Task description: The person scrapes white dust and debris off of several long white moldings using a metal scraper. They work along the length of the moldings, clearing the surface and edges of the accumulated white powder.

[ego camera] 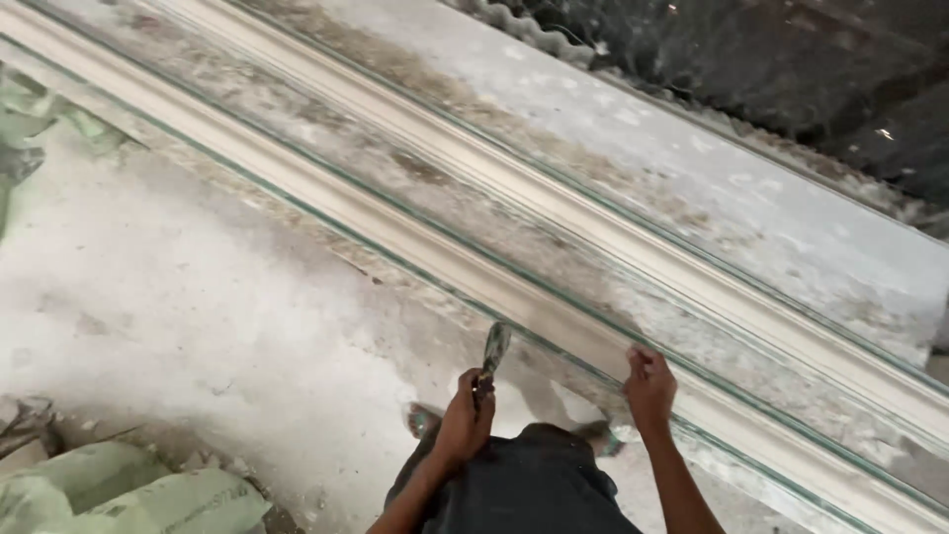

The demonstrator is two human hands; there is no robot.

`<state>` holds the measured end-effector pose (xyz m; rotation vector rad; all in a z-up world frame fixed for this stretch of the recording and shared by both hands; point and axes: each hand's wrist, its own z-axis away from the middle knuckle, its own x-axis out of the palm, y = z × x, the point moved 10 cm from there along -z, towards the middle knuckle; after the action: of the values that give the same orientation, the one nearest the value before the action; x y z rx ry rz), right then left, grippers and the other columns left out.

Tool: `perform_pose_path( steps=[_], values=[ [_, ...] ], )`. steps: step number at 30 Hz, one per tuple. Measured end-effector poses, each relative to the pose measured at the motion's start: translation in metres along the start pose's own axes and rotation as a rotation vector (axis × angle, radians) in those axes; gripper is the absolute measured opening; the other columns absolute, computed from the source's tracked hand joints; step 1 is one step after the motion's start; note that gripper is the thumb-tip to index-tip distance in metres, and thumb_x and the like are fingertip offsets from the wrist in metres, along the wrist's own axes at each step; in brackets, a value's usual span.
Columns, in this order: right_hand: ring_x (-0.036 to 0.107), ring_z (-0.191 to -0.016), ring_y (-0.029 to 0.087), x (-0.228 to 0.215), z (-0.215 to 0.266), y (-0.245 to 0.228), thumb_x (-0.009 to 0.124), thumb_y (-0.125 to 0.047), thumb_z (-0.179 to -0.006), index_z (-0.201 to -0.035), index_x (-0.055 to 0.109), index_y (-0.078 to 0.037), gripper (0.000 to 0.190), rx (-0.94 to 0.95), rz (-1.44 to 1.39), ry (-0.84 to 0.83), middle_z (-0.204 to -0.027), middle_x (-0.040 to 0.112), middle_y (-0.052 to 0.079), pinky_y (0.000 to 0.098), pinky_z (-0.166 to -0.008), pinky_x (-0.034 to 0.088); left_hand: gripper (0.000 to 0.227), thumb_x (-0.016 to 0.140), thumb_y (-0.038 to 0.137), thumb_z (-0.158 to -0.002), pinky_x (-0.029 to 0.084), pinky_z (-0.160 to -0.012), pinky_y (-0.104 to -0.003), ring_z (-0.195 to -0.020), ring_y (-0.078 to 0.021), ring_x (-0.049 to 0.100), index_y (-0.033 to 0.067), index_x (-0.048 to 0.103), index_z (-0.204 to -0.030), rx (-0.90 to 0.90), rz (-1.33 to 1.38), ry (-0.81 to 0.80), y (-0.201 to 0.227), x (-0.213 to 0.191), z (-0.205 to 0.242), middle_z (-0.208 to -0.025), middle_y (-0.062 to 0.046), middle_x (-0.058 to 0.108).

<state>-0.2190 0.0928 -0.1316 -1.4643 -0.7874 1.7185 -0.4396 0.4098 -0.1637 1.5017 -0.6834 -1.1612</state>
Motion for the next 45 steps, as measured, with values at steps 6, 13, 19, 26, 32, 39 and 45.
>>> perform_pose_path(
  steps=[6,13,19,26,32,39,45],
  values=[
    [0.047,-0.055,0.016,0.194,0.011,-0.119,0.062,-0.04,-0.11,-0.095,0.071,-0.002,0.042,-0.44,0.244,-0.211,-0.062,0.053,0.006,0.034,-0.055,0.04,0.04,0.058,0.008,-0.094,0.055,-0.064,-0.044,-0.073,-0.0318,0.069,0.0012,0.039,-0.128,-0.22,0.071,0.338,-0.028,-0.211,0.049,-0.1,-0.02,0.07],
    [0.048,-0.057,0.012,0.349,0.015,-0.242,0.051,-0.035,-0.11,-0.106,0.076,-0.003,0.041,-0.476,0.089,-0.335,-0.062,0.055,0.002,0.0336,-0.056,0.039,0.033,0.056,0.013,-0.096,0.049,-0.057,-0.04,-0.063,-0.0255,0.061,0.003,0.038,-0.122,-0.487,0.169,0.682,-0.11,-0.343,0.077,-0.081,-0.016,0.064],
    [0.065,-0.068,0.007,0.497,0.007,-0.344,0.051,-0.038,-0.102,-0.12,0.061,-0.007,0.037,-0.433,-0.245,-0.519,-0.085,0.066,-0.006,0.0295,-0.047,0.05,0.029,0.047,0.032,-0.105,0.043,-0.047,-0.037,-0.05,-0.0183,0.049,0.0033,0.05,-0.103,-0.71,0.581,0.782,-0.186,-0.401,0.032,-0.069,-0.009,0.053],
    [0.046,-0.053,0.019,0.71,-0.08,-0.384,0.046,-0.038,-0.118,-0.091,0.079,0.002,0.058,-0.456,-0.021,-0.653,-0.055,0.048,0.007,0.0346,-0.059,0.038,0.052,0.044,0.039,-0.105,0.051,-0.059,-0.034,-0.059,-0.0172,0.062,0.0009,0.071,-0.084,-0.564,0.275,0.83,-0.195,-0.577,-0.102,-0.066,-0.011,0.068],
    [0.071,-0.081,0.017,0.797,0.001,-0.561,0.06,-0.03,-0.1,-0.114,0.072,0.0,0.035,-0.722,0.017,-0.915,-0.092,0.075,0.006,0.03,-0.074,0.054,0.051,0.048,0.041,-0.104,0.052,-0.062,-0.036,-0.061,-0.0191,0.065,0.0005,0.077,-0.094,-0.487,0.184,0.743,-0.187,-0.686,-0.231,-0.069,-0.013,0.071],
    [0.076,-0.099,0.024,0.881,0.002,-0.52,0.066,-0.027,-0.099,-0.113,0.07,0.002,0.033,-0.501,0.246,-0.92,-0.107,0.075,0.018,0.0335,-0.086,0.058,0.041,0.056,0.032,-0.104,0.06,-0.064,-0.034,-0.067,-0.0174,0.073,-0.0037,0.074,-0.093,-0.381,0.428,0.3,-0.249,-0.705,-0.377,-0.073,-0.01,0.073],
    [0.062,-0.122,0.034,0.981,0.024,-0.591,0.07,-0.014,-0.085,-0.15,0.041,-0.004,0.072,-0.549,0.287,-0.922,-0.135,0.061,0.021,0.0395,-0.097,0.049,0.035,0.057,0.023,-0.103,0.058,-0.063,-0.032,-0.068,-0.0181,0.074,-0.0043,0.074,-0.09,-0.307,0.391,0.076,-0.275,-0.773,-0.482,-0.075,-0.013,0.075]
  ],
)
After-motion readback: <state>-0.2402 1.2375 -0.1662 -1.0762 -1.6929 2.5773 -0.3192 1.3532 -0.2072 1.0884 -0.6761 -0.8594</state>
